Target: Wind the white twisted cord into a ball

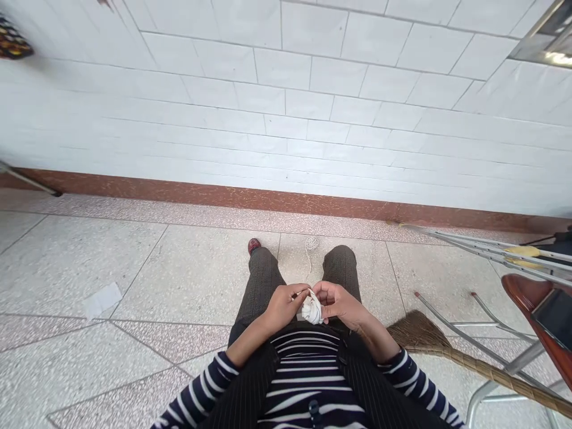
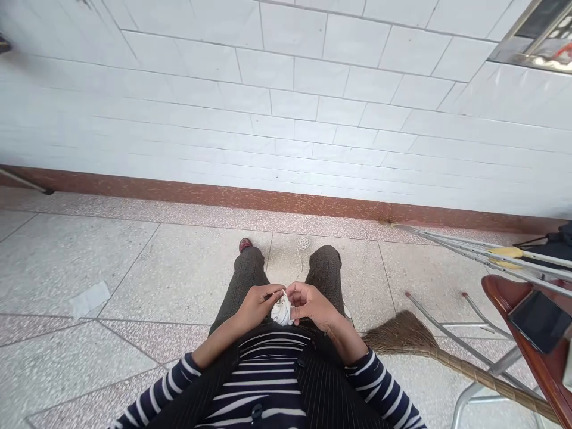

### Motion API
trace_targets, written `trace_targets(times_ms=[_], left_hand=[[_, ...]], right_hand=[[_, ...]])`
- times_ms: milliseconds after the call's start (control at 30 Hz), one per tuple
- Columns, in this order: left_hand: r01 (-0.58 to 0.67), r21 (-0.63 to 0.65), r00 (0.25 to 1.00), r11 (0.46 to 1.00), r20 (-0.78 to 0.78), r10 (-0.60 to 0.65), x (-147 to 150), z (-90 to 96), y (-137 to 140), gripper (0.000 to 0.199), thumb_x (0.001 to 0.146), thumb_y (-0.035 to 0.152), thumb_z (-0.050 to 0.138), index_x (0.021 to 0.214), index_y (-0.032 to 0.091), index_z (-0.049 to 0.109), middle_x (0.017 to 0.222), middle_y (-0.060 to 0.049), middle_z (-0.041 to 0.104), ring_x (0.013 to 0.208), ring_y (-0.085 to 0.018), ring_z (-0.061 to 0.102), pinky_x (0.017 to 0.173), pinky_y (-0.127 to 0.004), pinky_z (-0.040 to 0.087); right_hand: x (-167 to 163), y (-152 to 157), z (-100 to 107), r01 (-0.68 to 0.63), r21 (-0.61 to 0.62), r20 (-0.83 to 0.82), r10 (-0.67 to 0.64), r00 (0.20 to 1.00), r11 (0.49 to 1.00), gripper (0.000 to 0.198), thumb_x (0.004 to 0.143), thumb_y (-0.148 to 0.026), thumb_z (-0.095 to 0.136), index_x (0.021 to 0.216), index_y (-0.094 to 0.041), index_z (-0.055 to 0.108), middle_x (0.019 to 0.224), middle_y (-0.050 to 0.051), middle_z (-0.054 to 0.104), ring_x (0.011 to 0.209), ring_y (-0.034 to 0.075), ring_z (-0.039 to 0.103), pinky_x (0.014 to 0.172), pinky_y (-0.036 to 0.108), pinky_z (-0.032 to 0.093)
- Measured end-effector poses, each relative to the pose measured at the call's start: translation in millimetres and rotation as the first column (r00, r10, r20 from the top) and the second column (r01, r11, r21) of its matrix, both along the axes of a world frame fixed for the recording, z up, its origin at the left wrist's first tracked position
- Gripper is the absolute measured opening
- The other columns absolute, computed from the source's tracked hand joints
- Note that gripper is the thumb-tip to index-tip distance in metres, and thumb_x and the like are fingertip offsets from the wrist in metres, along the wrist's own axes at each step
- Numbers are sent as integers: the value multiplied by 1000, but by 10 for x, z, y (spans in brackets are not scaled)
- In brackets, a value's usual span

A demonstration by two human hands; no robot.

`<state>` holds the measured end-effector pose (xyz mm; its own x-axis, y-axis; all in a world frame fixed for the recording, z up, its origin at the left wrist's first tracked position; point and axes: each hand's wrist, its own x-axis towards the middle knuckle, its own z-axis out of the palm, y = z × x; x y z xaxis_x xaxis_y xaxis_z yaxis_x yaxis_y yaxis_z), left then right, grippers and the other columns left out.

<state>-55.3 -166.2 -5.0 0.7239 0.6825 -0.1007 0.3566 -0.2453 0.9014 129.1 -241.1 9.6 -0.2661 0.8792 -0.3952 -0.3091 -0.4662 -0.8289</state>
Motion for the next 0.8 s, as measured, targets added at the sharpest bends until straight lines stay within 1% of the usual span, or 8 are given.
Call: trace_targets(times_ms=[67, 200, 267, 367, 500, 633, 733, 800], left_hand=[[-19, -64, 999, 998, 46, 22, 17, 41, -33, 38, 97, 40, 47, 78, 16, 69, 69, 1, 63, 66, -14, 54, 63, -22, 40], [-23, -218, 994, 976, 102, 47, 14, 76, -68, 34, 95, 42, 52, 86, 15, 72, 73, -1, 66, 67, -13, 58, 64, -22, 43], [-19, -316, 990, 948, 126, 62, 14, 74, -71, 34, 92, 44, 57, 90, 14, 73, 75, -2, 68, 66, -13, 59, 64, -22, 45], [-16, -450, 977, 893, 184, 111, 53, 123, -41, 35, 87, 46, 65, 92, 12, 73, 77, -3, 70, 67, -13, 63, 69, -24, 49], [-2, -534, 952, 846, 259, 166, 185, 274, 69, 35, 82, 45, 74, 92, 11, 74, 76, -4, 71, 69, -13, 65, 75, -26, 53], [-9, -594, 943, 805, 263, 205, 288, 323, 179, 40, 79, 50, 76, 86, 11, 74, 69, -4, 69, 61, -12, 63, 68, -28, 54], [-25, -648, 923, 761, 278, 267, 270, 308, 220, 43, 80, 54, 74, 82, 11, 73, 73, -6, 70, 66, -15, 64, 68, -29, 55], [-13, -656, 914, 755, 299, 275, 234, 318, 245, 42, 82, 53, 73, 77, 11, 72, 76, -7, 71, 71, -15, 66, 73, -29, 55]], right_hand=[[7, -19, 20, 31, 34, -19, -30, 999, 999, 47, 62, -30, 91, 97, -19, 60, 76, -1, 67, 62, 11, 58, 46, 18, 45], [34, -50, 47, 32, 69, -72, -27, 997, 997, 53, 64, -27, 89, 109, -21, 63, 79, 0, 68, 62, 11, 57, 47, 18, 42], [52, -57, 46, 50, 49, -116, -44, 992, 998, 51, 62, -28, 89, 106, -20, 66, 79, 0, 68, 59, 10, 54, 45, 17, 39], [94, -41, 71, 138, -11, -189, -138, 972, 990, 48, 57, -31, 91, 98, -20, 67, 78, 1, 68, 59, 10, 54, 44, 17, 35], [197, 56, 193, 217, -74, -261, -229, 938, 973, 52, 52, -31, 92, 96, -23, 66, 79, -1, 67, 62, 10, 55, 48, 18, 36], [290, 183, 324, 183, 21, -227, -174, 958, 983, 49, 54, -24, 90, 96, -23, 65, 70, -5, 61, 53, 7, 45, 45, 18, 32], [298, 229, 366, 137, 52, -169, -126, 978, 989, 44, 55, -21, 90, 92, -21, 66, 72, -5, 62, 53, 6, 45, 45, 18, 33], [285, 245, 363, 73, 41, -159, -65, 985, 997, 41, 55, -22, 90, 89, -19, 67, 70, -4, 62, 52, 6, 45, 44, 17, 32]])
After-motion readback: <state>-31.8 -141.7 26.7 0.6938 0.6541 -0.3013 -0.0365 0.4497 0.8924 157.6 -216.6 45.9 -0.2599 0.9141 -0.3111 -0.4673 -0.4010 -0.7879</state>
